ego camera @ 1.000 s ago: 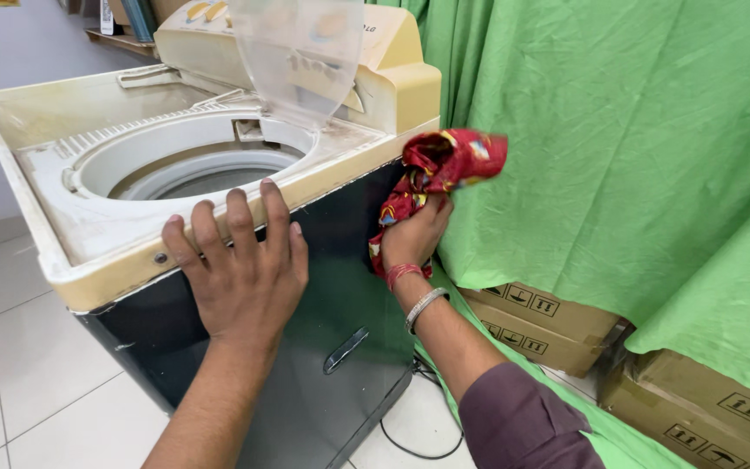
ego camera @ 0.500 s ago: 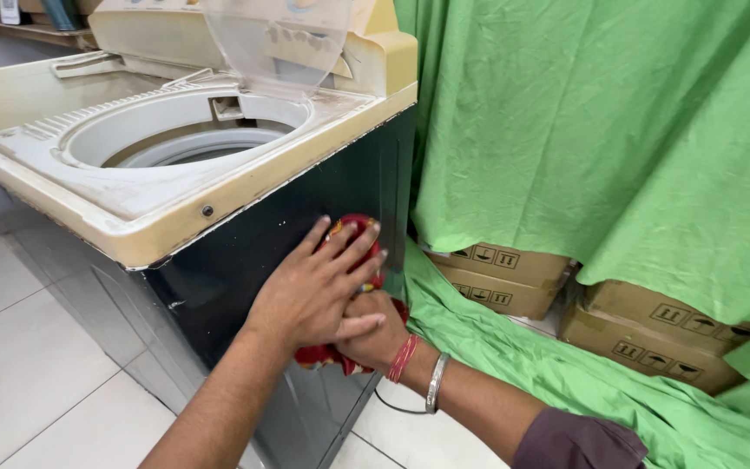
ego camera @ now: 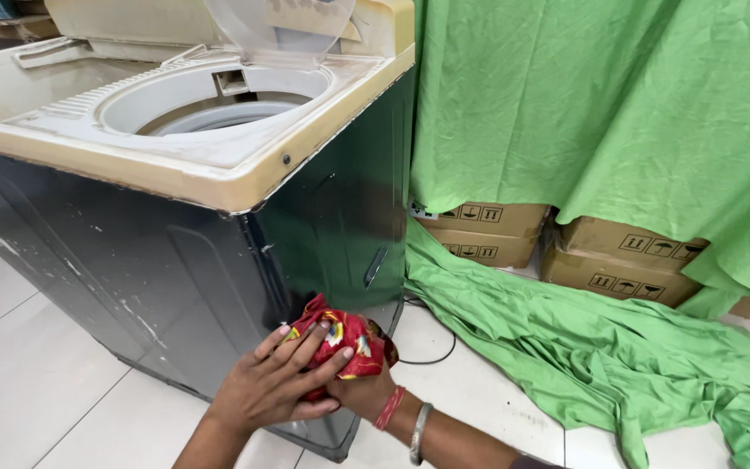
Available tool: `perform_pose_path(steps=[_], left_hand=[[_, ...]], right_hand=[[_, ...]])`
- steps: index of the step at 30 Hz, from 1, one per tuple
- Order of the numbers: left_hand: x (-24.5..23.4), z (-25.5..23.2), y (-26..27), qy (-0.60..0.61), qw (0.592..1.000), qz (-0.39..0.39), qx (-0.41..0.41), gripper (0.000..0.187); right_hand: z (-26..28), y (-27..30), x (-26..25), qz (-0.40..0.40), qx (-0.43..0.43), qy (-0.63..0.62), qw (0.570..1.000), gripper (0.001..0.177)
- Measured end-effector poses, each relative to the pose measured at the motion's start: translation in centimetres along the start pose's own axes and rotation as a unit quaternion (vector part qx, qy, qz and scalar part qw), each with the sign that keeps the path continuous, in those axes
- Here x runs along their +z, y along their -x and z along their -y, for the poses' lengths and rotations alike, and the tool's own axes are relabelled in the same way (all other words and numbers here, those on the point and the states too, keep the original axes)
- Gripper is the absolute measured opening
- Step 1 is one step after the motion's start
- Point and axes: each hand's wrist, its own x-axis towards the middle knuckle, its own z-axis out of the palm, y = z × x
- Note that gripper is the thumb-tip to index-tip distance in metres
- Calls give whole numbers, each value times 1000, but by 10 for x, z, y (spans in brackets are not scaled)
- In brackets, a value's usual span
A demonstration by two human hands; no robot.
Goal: The person wipes the exterior and top surfaces of a twin-tub washing machine using a patterned cloth. They clean the front panel, side, and control panel area, then move to the inner rim of the spin tub, continuing to wipe with the same cloth.
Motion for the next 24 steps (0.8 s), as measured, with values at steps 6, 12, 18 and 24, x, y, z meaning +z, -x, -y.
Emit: perform_pose_path(steps=[6, 12, 18, 24], left_hand=[[-36, 35, -14, -57, 989, -107, -82, 74], [-51, 44, -33, -18, 965, -158, -208, 68], [-49, 31, -29, -27, 971, -137, -192, 66], [-99, 55, -76, -10, 952, -174, -250, 68]], right_hand=[[44, -92, -63, -35, 12, -85, 996, 83], [79, -151, -75, -134, 49, 39, 989, 99], [100, -124, -79, 2, 380, -106, 919, 84], [116, -156, -110, -87, 289, -93, 949, 66]])
